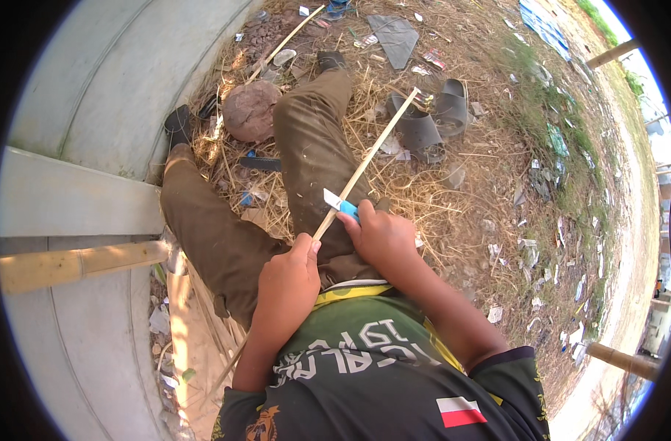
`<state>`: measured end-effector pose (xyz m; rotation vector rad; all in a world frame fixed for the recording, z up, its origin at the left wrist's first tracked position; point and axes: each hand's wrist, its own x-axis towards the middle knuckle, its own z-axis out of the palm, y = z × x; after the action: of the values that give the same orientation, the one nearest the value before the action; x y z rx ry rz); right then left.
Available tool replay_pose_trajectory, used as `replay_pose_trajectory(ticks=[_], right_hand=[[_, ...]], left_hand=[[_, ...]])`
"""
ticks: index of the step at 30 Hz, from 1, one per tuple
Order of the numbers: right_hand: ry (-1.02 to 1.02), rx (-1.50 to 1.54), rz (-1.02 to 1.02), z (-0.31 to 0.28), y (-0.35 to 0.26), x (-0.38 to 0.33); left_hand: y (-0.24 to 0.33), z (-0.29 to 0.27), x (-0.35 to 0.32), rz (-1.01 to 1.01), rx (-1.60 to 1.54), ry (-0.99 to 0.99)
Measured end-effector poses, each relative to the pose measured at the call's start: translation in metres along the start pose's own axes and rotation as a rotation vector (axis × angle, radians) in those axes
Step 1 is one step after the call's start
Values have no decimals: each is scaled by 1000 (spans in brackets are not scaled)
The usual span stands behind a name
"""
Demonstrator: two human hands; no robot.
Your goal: The person sits on the ground and uses a utility knife to shave thin strips from a wooden stick. They hold the stick with their left hand and scrape the blade along its length to remove the outer layer. The person occasionally switches to a larger knife to split or shape the wood further.
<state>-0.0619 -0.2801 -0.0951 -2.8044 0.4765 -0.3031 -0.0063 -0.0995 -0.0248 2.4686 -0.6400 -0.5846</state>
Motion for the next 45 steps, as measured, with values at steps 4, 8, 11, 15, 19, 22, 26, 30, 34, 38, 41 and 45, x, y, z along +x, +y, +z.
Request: replay_pose_trajectory(ticks=[4,8,11,15,19,22,26,30,34,38,41,45], right_hand=[[3,47,54,0,0,3],[44,58,66,4,0,2],[51,47,106,7,2,0],[43,56,75,2,-2,-4],[10,87,101,0,-1,0],[11,69,117,1,1,1],[124,50,108,-2,6,0],[94,90,352,-3,36,13],[228,81,797,-57,170,19],[315,341,703,-93,161,18],[134,580,450,-84,86,14],[-298,335,-29,-79,14,16]], left_hand=[[2,-6,-23,-93,-14,-12],[5,-15,-37,-99,31,-18],[1,-28,-55,-138,32,-59],[-8,-43,-77,-202,20,-103],[-16,-53,-86,-218,1,-100],[-29,-72,-104,-245,-7,-115],[-48,-103,-132,-291,10,-159],[-65,-139,-168,-247,-16,-156],[-123,-164,-232,-509,415,-266],[-77,-137,-176,-325,126,8],[-58,-83,-101,-46,286,134],[-16,-56,-66,7,397,117]])
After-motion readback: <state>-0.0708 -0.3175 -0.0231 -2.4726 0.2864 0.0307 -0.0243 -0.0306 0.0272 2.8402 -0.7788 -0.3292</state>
